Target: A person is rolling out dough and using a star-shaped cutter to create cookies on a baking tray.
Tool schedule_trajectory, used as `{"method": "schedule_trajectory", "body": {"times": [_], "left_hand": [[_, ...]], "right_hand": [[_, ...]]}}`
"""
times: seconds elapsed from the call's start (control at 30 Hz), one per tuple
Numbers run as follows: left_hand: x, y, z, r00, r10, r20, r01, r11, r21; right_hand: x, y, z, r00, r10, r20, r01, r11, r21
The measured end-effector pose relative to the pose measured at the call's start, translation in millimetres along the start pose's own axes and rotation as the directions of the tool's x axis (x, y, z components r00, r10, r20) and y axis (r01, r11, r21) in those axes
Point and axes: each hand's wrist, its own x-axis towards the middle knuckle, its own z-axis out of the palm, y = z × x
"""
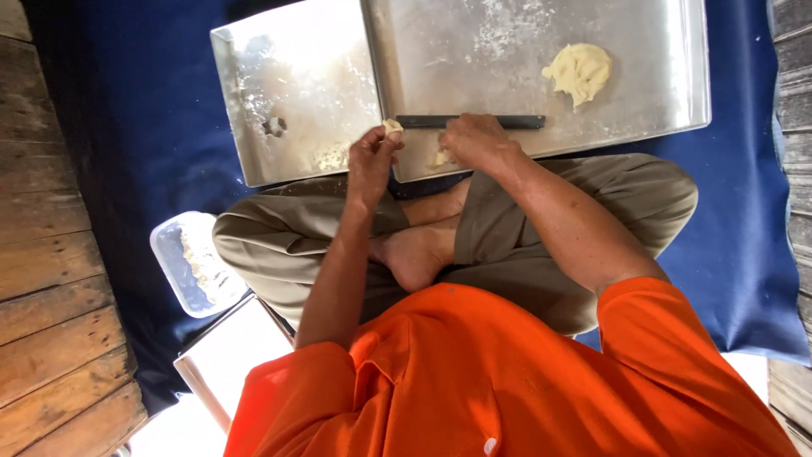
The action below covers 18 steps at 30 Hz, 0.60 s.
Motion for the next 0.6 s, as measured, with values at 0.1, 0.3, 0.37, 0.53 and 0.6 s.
{"method": "schedule_trajectory", "body": {"times": [0.1, 0.3, 0.37, 0.53, 0.6], "left_hand": [[-3.2, -10.0, 10.9, 0.999, -0.038, -0.037, 0.037, 0.999, -0.024], [-8.4, -16.4, 41.1, 0.995, -0.084, 0.051, 0.097, 0.929, -0.358], [-8.1, -17.1, 45.1, 0.996, -0.060, 0.060, 0.078, 0.926, -0.370], [-2.8, 0.2, 56.6, 0.997, 0.070, 0.012, -0.059, 0.911, -0.407], [3.2, -1.7, 56.2, 0.981, 0.186, -0.057, -0.194, 0.959, -0.204]], "right_hand": [[1.6, 3.0, 9.1, 1.000, -0.001, -0.002, 0.001, 0.999, 0.042], [-25.3, -21.0, -85.4, 0.963, 0.203, -0.177, -0.007, 0.674, 0.739], [-23.6, -21.1, -74.9, 0.948, 0.263, -0.179, 0.004, 0.554, 0.833], [-18.3, -5.9, -58.3, 0.919, 0.335, -0.207, 0.128, 0.243, 0.961], [-21.2, -7.8, -67.2, 0.965, 0.244, -0.095, 0.100, -0.006, 0.995]]}}
